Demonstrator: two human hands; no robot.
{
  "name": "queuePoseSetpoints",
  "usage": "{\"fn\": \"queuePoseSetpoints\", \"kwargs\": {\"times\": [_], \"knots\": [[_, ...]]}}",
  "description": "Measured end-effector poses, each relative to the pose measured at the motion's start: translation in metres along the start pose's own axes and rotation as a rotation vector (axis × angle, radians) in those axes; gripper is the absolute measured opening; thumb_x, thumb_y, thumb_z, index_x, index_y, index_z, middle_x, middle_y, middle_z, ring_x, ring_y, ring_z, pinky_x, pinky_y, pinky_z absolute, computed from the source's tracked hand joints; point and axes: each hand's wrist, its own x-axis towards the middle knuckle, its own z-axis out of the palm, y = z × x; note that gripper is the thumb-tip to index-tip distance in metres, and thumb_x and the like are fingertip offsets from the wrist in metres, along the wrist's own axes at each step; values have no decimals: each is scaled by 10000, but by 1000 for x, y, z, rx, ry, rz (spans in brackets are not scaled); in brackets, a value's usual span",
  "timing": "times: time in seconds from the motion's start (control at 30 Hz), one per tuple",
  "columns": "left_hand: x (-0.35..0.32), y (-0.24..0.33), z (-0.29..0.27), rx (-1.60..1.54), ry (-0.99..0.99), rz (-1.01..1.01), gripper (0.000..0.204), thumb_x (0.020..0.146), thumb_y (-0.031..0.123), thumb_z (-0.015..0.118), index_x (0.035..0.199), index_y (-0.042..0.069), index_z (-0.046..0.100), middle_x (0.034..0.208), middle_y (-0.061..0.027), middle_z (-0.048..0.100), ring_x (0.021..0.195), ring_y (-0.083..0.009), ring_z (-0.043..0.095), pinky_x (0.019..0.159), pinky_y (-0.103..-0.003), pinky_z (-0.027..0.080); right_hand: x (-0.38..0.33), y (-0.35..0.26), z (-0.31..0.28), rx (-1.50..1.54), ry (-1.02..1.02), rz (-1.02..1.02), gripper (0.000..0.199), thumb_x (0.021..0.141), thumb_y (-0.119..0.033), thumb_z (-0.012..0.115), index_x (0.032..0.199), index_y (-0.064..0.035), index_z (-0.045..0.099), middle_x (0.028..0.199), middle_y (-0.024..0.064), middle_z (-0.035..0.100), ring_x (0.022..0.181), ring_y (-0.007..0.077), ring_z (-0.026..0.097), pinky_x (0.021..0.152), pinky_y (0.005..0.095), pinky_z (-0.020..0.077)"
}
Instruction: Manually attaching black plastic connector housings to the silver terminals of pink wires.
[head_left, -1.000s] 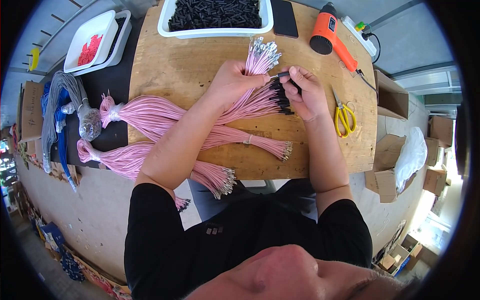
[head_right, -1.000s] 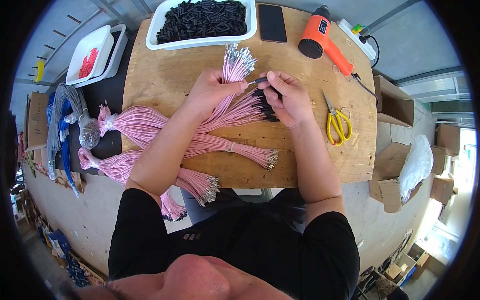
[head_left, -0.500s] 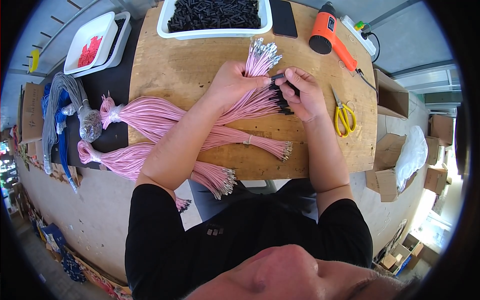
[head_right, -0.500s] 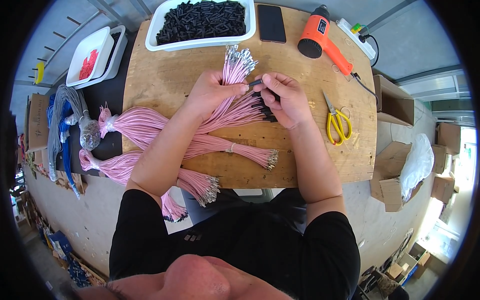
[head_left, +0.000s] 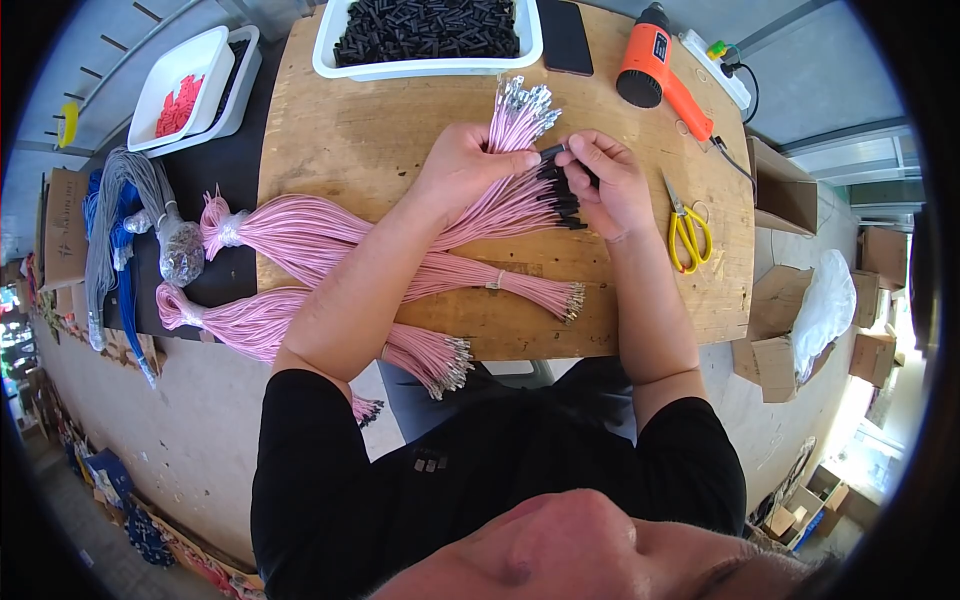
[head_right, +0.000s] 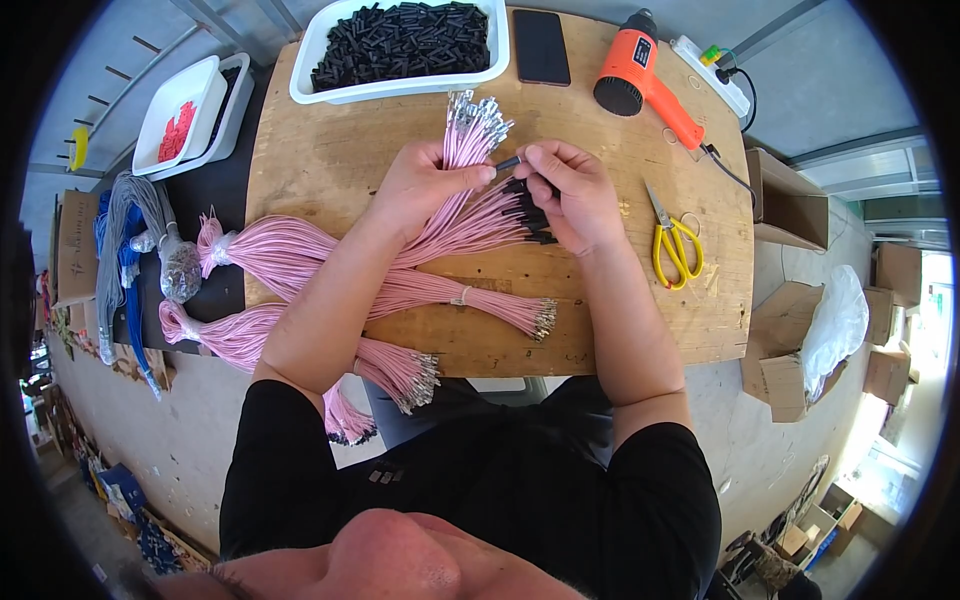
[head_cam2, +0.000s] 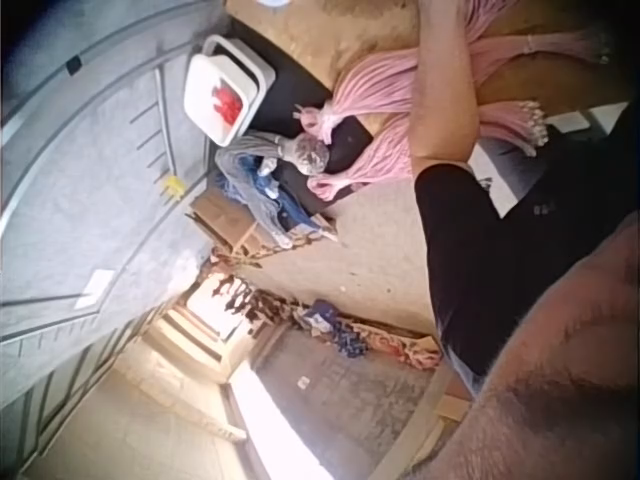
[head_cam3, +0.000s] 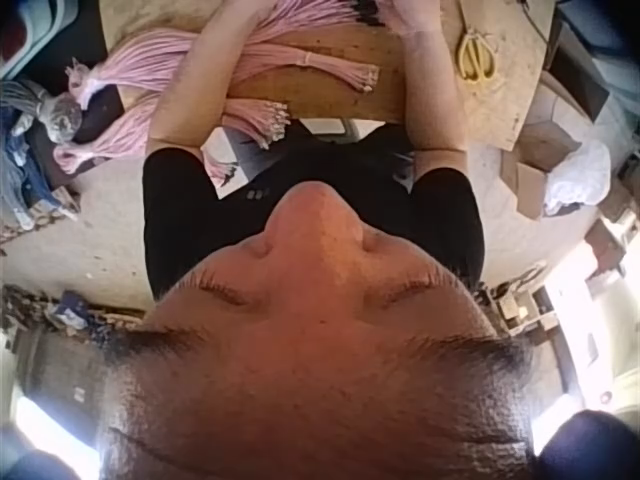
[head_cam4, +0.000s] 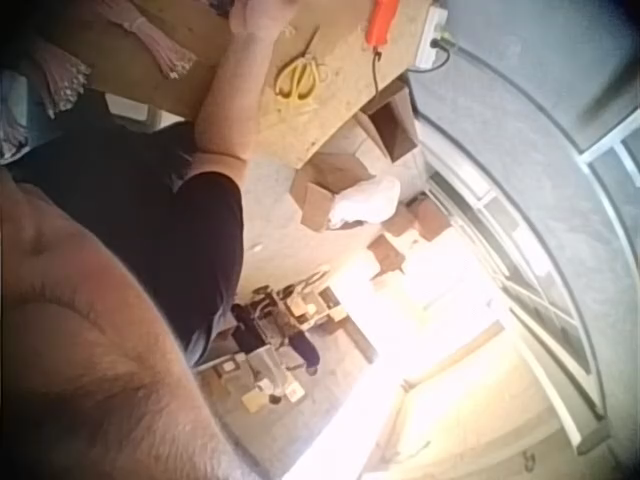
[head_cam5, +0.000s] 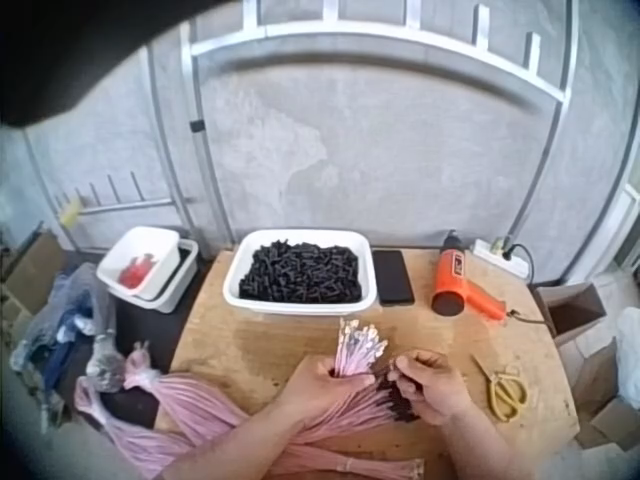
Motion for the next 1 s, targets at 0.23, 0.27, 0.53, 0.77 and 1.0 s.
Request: {"fn": "queuePoseSetpoints", "kwargs": {"times": [0.23,0.27,0.53,0.77,1.0], "knots": [[-1,0,0,98,30,72,235,823,63,799,1025,-34,727,903,-64,724,780,-86,639,702,-240,516,0,0,2,-70,143,-179,147,935,-69,673,1048,25,672,823,35,650,604,43,466,507,169,329],[-1,0,0,98,29,72,235,823,63,799,1025,-34,727,903,-64,724,780,-86,639,702,-240,516,0,1,4,-95,149,-196,148,925,-56,683,1049,24,674,823,30,648,608,41,468,510,168,329],[-3,5,3,321,-15,137,221,792,70,827,976,-11,736,858,-47,720,754,-77,622,671,-238,501,-4,7,16,-163,115,-148,103,915,-49,698,1004,-1,681,767,-22,601,589,13,430,506,173,307],[-1,-1,1,61,-25,85,188,825,76,798,976,-13,731,833,-38,704,718,-70,603,643,-225,483,-3,7,10,-238,80,-103,99,911,-74,707,978,-7,677,746,-32,597,576,11,420,502,173,293],[1,-1,2,-7,30,44,144,855,72,753,966,-15,723,808,-38,689,697,-77,599,640,-229,475,11,-9,-18,350,57,-13,343,976,-94,535,1267,88,539,1036,106,605,816,144,528,626,225,432]]}}
